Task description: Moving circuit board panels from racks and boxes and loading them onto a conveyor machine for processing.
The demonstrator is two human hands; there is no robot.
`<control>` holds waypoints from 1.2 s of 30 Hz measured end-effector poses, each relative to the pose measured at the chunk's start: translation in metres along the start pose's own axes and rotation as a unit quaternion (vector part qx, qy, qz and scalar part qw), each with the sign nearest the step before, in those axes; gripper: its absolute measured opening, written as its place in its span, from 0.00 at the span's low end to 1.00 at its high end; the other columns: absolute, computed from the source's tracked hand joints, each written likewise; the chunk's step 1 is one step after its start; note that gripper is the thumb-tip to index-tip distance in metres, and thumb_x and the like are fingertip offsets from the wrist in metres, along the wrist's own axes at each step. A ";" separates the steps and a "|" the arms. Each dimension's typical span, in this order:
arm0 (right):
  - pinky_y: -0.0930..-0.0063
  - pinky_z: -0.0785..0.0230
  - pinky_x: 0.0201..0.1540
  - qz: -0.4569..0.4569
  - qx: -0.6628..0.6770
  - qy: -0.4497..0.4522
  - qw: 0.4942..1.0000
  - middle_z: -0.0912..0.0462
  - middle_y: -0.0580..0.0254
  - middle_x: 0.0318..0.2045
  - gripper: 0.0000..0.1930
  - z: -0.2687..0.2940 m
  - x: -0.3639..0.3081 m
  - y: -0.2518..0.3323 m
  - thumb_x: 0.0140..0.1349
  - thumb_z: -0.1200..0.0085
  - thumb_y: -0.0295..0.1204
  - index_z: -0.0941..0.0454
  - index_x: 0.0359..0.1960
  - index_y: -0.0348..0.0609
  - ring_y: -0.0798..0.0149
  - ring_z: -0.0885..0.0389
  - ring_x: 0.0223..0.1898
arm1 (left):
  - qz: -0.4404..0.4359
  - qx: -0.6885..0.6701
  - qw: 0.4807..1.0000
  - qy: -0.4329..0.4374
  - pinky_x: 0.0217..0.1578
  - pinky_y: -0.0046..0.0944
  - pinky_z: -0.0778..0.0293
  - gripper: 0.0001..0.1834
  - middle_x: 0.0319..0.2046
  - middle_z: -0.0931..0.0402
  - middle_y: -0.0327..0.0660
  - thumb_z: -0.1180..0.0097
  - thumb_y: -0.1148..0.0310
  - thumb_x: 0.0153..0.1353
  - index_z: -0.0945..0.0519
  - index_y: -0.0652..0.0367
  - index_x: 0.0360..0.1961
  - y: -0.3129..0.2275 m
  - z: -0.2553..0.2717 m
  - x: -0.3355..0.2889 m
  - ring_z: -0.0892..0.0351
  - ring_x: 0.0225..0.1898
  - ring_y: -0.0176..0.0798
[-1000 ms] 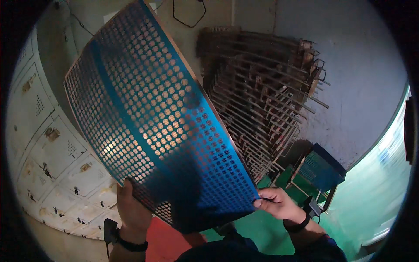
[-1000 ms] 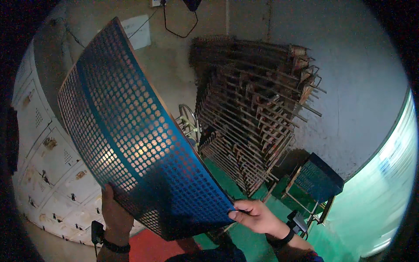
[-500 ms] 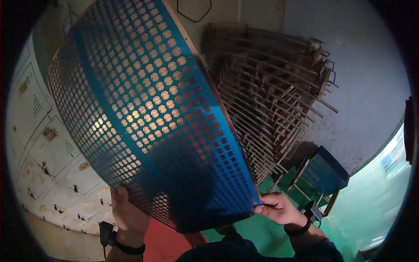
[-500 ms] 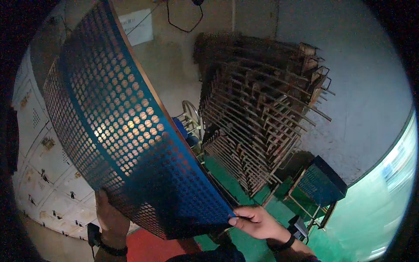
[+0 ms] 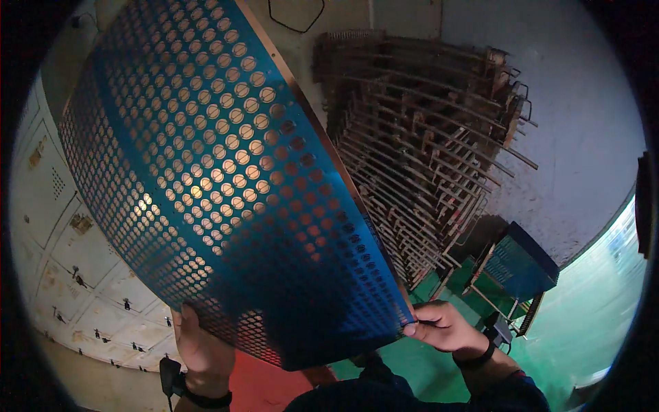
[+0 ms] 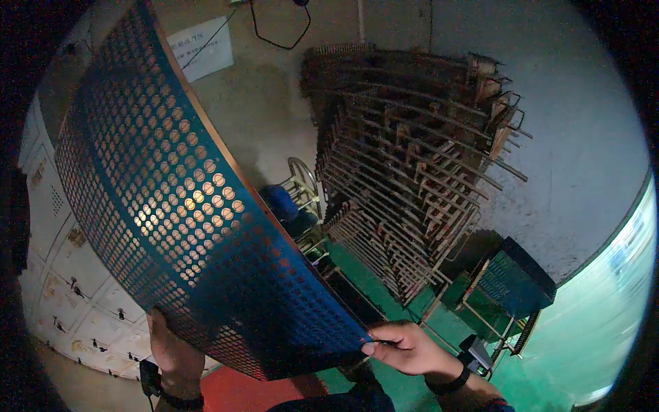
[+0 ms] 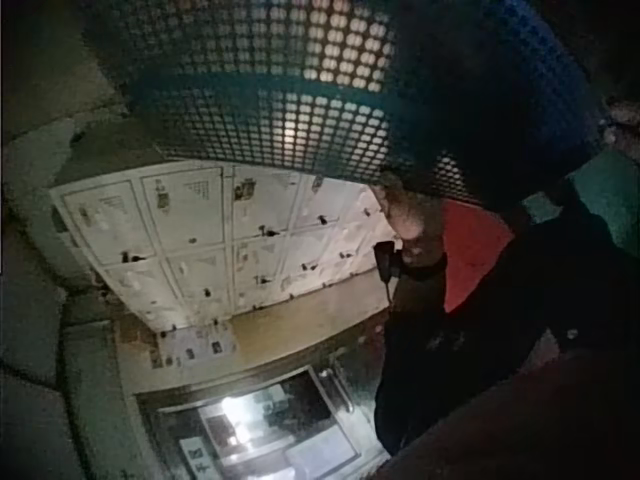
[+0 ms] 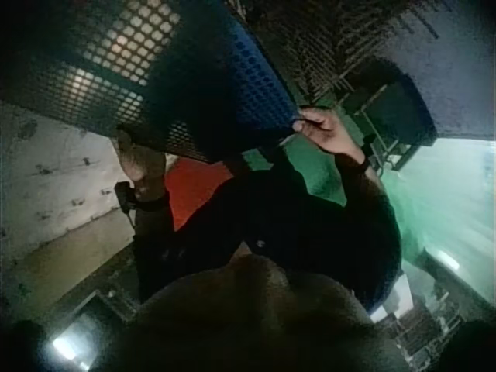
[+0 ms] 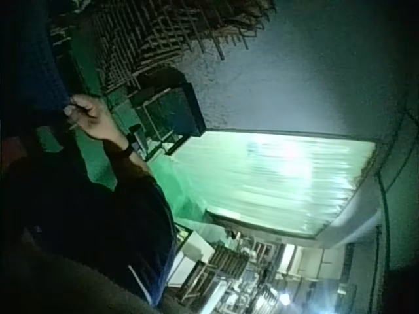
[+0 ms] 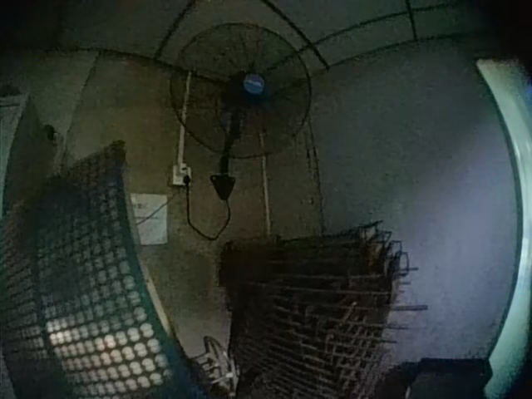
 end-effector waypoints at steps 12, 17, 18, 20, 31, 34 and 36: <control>0.75 0.31 0.37 -0.008 0.014 0.007 1.000 0.19 0.62 0.31 0.07 0.000 0.006 -0.005 0.68 0.40 0.27 0.19 0.44 0.37 0.72 0.24 0.33 | -0.010 0.014 1.000 0.013 0.65 0.57 0.34 0.31 0.65 0.32 0.44 0.50 0.58 0.72 0.39 0.57 0.71 0.001 0.001 0.004 0.30 0.64 0.51; 0.75 0.31 0.36 0.009 -0.003 0.006 1.000 0.19 0.63 0.30 0.07 0.002 0.007 -0.004 0.68 0.40 0.27 0.19 0.43 0.37 0.72 0.24 0.32 | -0.021 0.023 0.999 0.013 0.65 0.57 0.34 0.32 0.66 0.33 0.44 0.49 0.57 0.71 0.40 0.57 0.72 0.000 -0.012 0.005 0.30 0.64 0.51; 0.75 0.31 0.36 0.000 -0.009 0.009 1.000 0.19 0.63 0.30 0.07 0.002 0.008 -0.006 0.68 0.40 0.26 0.18 0.44 0.37 0.72 0.24 0.32 | -0.021 0.018 1.000 0.012 0.65 0.57 0.34 0.33 0.66 0.33 0.45 0.49 0.57 0.71 0.41 0.57 0.72 -0.001 -0.015 0.006 0.30 0.64 0.51; 0.75 0.31 0.36 0.006 -0.006 0.006 1.000 0.19 0.63 0.29 0.07 0.002 0.008 -0.004 0.68 0.40 0.26 0.18 0.43 0.37 0.73 0.24 0.32 | -0.024 0.020 0.999 0.018 0.65 0.56 0.34 0.32 0.66 0.33 0.45 0.50 0.57 0.72 0.41 0.58 0.72 -0.001 -0.016 0.006 0.30 0.64 0.51; 0.75 0.31 0.34 0.000 -0.001 -0.006 1.000 0.17 0.63 0.30 0.07 0.006 0.006 -0.011 0.67 0.38 0.26 0.18 0.44 0.37 0.73 0.23 0.31 | -0.036 0.041 0.998 0.032 0.64 0.54 0.33 0.30 0.64 0.32 0.46 0.53 0.58 0.73 0.40 0.59 0.71 -0.005 -0.030 0.003 0.29 0.64 0.50; 0.74 0.31 0.34 -0.002 -0.008 -0.012 1.000 0.19 0.63 0.29 0.07 0.007 0.006 -0.007 0.67 0.38 0.27 0.18 0.43 0.37 0.72 0.24 0.30 | -0.036 0.043 0.997 0.059 0.64 0.54 0.33 0.29 0.64 0.31 0.47 0.53 0.59 0.73 0.40 0.59 0.70 -0.005 -0.033 0.003 0.29 0.63 0.51; 0.74 0.31 0.33 0.003 -0.013 -0.007 1.000 0.20 0.63 0.27 0.07 0.007 0.006 -0.006 0.67 0.38 0.27 0.18 0.42 0.38 0.72 0.25 0.29 | -0.041 0.033 0.997 0.059 0.64 0.54 0.32 0.29 0.64 0.31 0.47 0.52 0.59 0.73 0.40 0.59 0.70 -0.004 -0.034 0.002 0.29 0.64 0.51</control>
Point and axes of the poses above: each hand's wrist, its own x-axis towards the middle knuckle, its own z-axis out of the back of the hand, y = z × x, the point moved 7 cm from there along x, towards the middle knuckle
